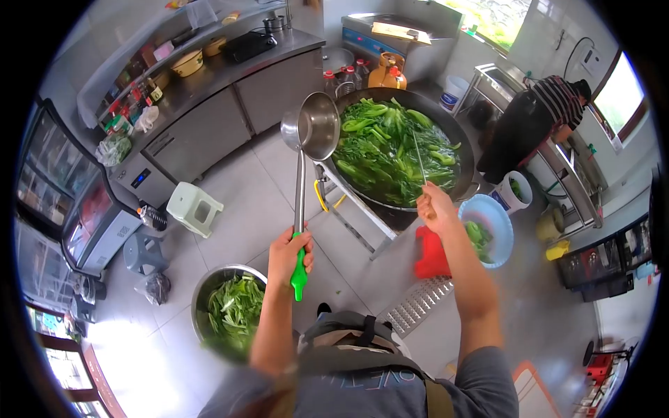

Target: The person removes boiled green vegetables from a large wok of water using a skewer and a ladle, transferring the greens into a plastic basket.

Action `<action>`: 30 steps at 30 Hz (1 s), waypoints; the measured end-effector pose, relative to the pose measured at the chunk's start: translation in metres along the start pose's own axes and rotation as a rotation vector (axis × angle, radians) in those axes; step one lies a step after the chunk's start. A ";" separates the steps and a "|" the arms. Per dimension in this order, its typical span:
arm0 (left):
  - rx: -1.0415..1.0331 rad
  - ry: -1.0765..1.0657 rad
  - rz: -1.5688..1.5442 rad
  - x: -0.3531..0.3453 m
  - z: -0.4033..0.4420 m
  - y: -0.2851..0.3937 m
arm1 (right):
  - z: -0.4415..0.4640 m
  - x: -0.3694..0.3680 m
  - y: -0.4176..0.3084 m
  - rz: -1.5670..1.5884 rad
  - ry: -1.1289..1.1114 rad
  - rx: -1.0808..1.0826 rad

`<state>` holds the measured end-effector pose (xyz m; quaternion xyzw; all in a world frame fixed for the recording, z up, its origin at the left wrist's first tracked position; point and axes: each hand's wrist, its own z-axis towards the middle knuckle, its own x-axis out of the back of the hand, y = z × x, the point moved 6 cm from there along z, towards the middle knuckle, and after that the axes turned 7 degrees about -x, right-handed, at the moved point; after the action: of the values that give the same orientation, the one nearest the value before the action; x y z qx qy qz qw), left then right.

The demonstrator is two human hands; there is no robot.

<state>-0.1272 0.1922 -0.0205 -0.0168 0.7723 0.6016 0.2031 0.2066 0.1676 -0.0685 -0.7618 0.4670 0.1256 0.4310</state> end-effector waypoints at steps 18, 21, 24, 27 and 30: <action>0.091 -0.130 -0.006 0.010 0.051 0.008 | -0.133 0.025 0.131 -1.726 0.400 0.552; 0.176 -0.094 -0.008 0.009 0.048 0.012 | -0.173 0.050 0.114 -1.685 0.390 0.623; 0.173 -0.084 -0.010 0.015 0.050 0.007 | -0.204 0.031 0.087 -1.461 0.443 0.364; 0.154 -0.066 -0.021 0.025 0.055 0.001 | -0.206 0.027 0.077 -1.596 0.465 0.464; 0.135 -0.050 -0.076 0.032 0.057 -0.005 | -0.205 0.015 0.065 -1.886 0.475 0.618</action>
<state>-0.1388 0.2516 -0.0470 -0.0174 0.8048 0.5401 0.2455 0.1175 -0.0122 0.0099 -0.6799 -0.2380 -0.5455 0.4285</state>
